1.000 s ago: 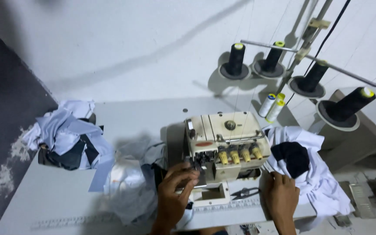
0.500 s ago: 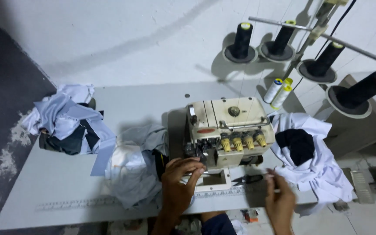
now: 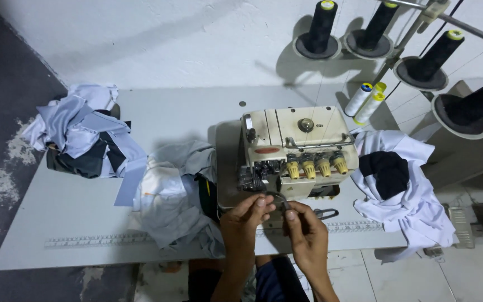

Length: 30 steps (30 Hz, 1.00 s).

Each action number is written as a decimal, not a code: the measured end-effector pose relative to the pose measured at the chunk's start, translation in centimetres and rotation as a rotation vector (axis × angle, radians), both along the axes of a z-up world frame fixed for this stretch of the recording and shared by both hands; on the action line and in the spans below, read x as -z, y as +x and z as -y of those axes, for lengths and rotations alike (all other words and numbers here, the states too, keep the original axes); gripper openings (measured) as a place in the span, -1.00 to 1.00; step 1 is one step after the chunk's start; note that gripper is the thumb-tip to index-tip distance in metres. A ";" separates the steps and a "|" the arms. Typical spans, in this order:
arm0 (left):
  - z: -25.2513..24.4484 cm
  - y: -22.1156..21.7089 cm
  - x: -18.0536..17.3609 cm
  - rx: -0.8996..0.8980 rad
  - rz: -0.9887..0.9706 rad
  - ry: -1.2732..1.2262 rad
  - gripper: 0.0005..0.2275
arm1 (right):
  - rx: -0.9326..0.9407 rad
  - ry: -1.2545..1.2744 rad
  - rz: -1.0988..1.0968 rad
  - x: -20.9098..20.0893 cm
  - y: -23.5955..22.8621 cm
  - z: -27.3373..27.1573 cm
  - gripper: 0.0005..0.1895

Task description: Adjusting and threading an industrial overlock sewing machine.

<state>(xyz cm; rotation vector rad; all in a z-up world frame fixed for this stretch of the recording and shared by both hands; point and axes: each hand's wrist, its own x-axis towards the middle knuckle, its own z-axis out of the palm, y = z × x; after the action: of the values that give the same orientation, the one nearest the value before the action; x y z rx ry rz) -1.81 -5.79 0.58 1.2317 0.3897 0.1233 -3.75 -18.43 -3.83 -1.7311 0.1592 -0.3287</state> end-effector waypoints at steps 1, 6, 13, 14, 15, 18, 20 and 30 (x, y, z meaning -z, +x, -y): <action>0.0 -0.2 -0.8 0.018 -0.076 -0.081 -0.69 | -0.013 0.016 0.027 0.2 0.0 -0.1 -0.75; -0.1 -1.0 -1.5 0.084 -0.070 -0.142 -0.65 | -0.083 0.040 0.105 0.8 0.1 -0.4 -0.79; 0.2 -0.9 -0.4 0.063 -0.021 -0.096 -0.77 | -0.080 0.029 0.128 -1.0 0.2 -1.4 -0.78; 0.2 -0.9 -0.2 0.065 0.047 -0.095 -0.79 | -0.082 0.014 0.157 -1.3 0.2 -1.6 -0.78; 0.3 -1.1 -0.2 0.065 0.047 -0.095 -0.79 | -0.082 0.014 0.157 -1.5 0.1 -1.6 -0.78; 0.3 -1.2 -0.2 0.076 0.096 -0.099 -0.82 | -0.066 0.045 0.136 -2.0 0.0 -1.9 -0.77; 0.3 -1.1 0.1 0.073 0.112 -0.113 -0.83 | -0.068 0.033 0.124 -2.1 -0.1 -1.9 -0.76; 0.4 -1.3 1.6 0.035 0.158 -0.091 -0.80 | -0.036 0.005 0.173 -2.2 -0.2 -2.2 -0.78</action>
<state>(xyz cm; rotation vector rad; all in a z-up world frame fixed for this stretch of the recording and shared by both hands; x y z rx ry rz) -3.07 -6.16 -1.05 1.1295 0.2338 0.1702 -3.97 -16.22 -1.62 -1.6900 0.0032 -0.4491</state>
